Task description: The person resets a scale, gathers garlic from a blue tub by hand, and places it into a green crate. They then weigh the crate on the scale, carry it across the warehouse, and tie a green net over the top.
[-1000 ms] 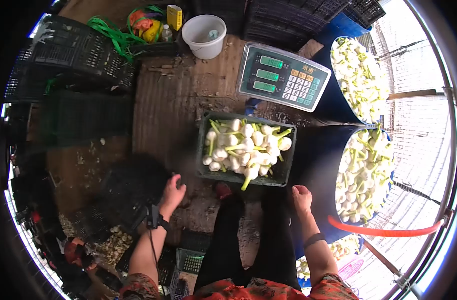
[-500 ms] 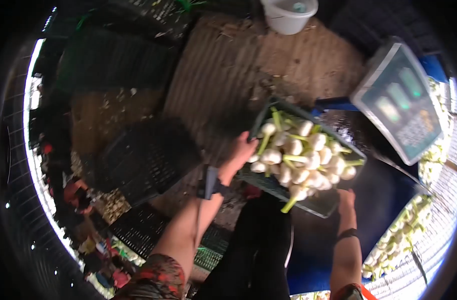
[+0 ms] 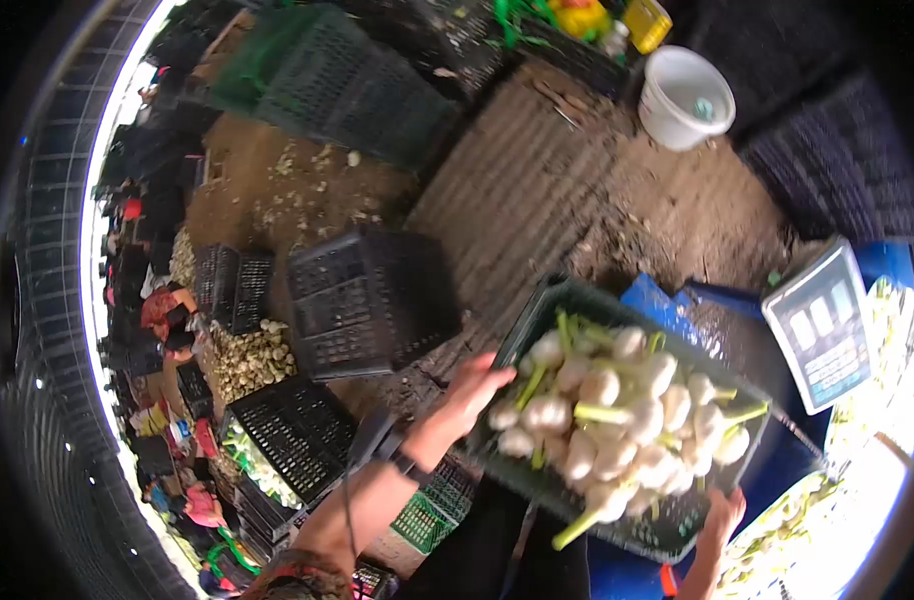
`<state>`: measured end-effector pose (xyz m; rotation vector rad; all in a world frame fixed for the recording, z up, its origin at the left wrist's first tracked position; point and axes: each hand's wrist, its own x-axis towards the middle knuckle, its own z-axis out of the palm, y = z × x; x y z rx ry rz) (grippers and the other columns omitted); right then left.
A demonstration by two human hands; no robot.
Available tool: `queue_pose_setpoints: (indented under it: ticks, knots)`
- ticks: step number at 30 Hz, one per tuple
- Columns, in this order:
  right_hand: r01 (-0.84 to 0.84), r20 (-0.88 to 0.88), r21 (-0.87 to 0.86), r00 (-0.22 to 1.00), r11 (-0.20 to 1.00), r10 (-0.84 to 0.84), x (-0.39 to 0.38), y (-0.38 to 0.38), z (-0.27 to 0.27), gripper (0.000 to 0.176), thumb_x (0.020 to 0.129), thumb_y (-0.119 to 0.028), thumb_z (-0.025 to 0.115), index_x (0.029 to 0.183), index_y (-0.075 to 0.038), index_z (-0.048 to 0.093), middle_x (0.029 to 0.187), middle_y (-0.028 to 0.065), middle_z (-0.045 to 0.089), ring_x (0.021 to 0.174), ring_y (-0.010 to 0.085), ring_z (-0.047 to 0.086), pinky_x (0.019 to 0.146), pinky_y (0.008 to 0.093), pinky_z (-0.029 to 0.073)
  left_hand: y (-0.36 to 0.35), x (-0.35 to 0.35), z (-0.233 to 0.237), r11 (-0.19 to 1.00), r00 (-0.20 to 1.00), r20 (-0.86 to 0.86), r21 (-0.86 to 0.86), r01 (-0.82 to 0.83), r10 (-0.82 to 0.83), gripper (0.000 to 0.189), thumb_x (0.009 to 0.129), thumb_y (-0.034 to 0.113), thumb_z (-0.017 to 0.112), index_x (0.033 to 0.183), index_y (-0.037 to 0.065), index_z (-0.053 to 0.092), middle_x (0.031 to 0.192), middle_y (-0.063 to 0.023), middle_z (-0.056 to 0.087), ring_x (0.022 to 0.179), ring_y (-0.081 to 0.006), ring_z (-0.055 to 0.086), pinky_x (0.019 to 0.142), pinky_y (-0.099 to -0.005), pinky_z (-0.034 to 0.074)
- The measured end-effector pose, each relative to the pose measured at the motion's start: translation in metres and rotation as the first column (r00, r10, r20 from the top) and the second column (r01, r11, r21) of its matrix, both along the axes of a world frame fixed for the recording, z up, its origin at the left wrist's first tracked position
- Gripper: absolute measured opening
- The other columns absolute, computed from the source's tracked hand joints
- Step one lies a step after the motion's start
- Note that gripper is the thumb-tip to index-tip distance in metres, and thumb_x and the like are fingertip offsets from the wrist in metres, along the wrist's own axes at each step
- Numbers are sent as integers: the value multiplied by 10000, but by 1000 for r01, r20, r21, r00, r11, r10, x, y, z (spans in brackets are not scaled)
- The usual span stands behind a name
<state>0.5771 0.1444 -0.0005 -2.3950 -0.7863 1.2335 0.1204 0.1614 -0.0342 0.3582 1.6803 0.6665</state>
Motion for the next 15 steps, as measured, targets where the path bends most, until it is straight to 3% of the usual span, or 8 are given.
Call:
queue_pose_setpoints:
  ticks: [2,3,4,5,6,10,12,15]
  knots:
    - [-311,303,2,906,950,296,-20,0,59,223,757,-90,621,965,-11,629,995,74,531,891,181,496,795,324,417,-43,-23,72,967,967,58,-62,-246,250,175,835,140,650,969,28,663,874,-11,648,800,-99,559,741,-259,429]
    - [-145,28,65,989,987,143,-27,5,82,234,761,-87,641,983,-15,628,996,73,525,899,171,502,812,310,415,-63,-36,97,933,930,80,-58,-356,360,171,833,134,655,964,25,663,865,-7,640,803,-92,557,745,-252,424]
    - [-170,-45,114,983,979,176,-44,15,106,233,763,-85,644,983,-10,629,979,71,542,886,166,514,807,302,419,-72,-47,145,894,891,77,-2,-448,447,161,827,126,658,949,21,659,852,-9,633,809,-94,559,747,-248,423]
    - [-192,-117,159,970,968,212,-71,23,134,232,764,-82,647,983,-5,629,963,68,559,872,160,526,802,293,422,-84,-58,192,844,844,81,50,-535,530,152,821,118,661,935,17,655,840,-11,626,815,-96,562,748,-243,421]
    - [-348,10,198,936,916,353,-125,42,185,220,759,-71,647,961,16,634,880,71,612,797,146,559,751,285,443,-108,-75,214,822,827,33,87,-562,562,148,828,124,653,932,18,647,836,-16,625,812,-101,564,750,-243,422]
    - [-637,-25,375,719,674,694,-230,93,216,220,758,-108,644,914,47,633,754,113,652,706,138,556,664,321,455,-181,-130,282,699,706,-88,268,-663,703,154,863,160,602,891,11,626,827,-34,619,781,-109,554,742,-249,420]
    - [-740,95,463,587,487,804,-303,117,218,232,769,-165,652,905,23,648,782,154,655,688,244,592,678,370,464,-210,-158,292,637,645,-126,382,-670,754,178,884,175,563,868,6,615,801,-23,593,768,-102,535,734,-252,410]
    - [-835,108,405,448,373,887,-418,145,214,262,771,-231,652,882,6,652,746,187,637,695,290,618,661,382,471,-226,-204,294,375,426,31,419,-827,904,134,872,158,586,906,30,607,793,-6,579,749,-102,516,710,-250,403]
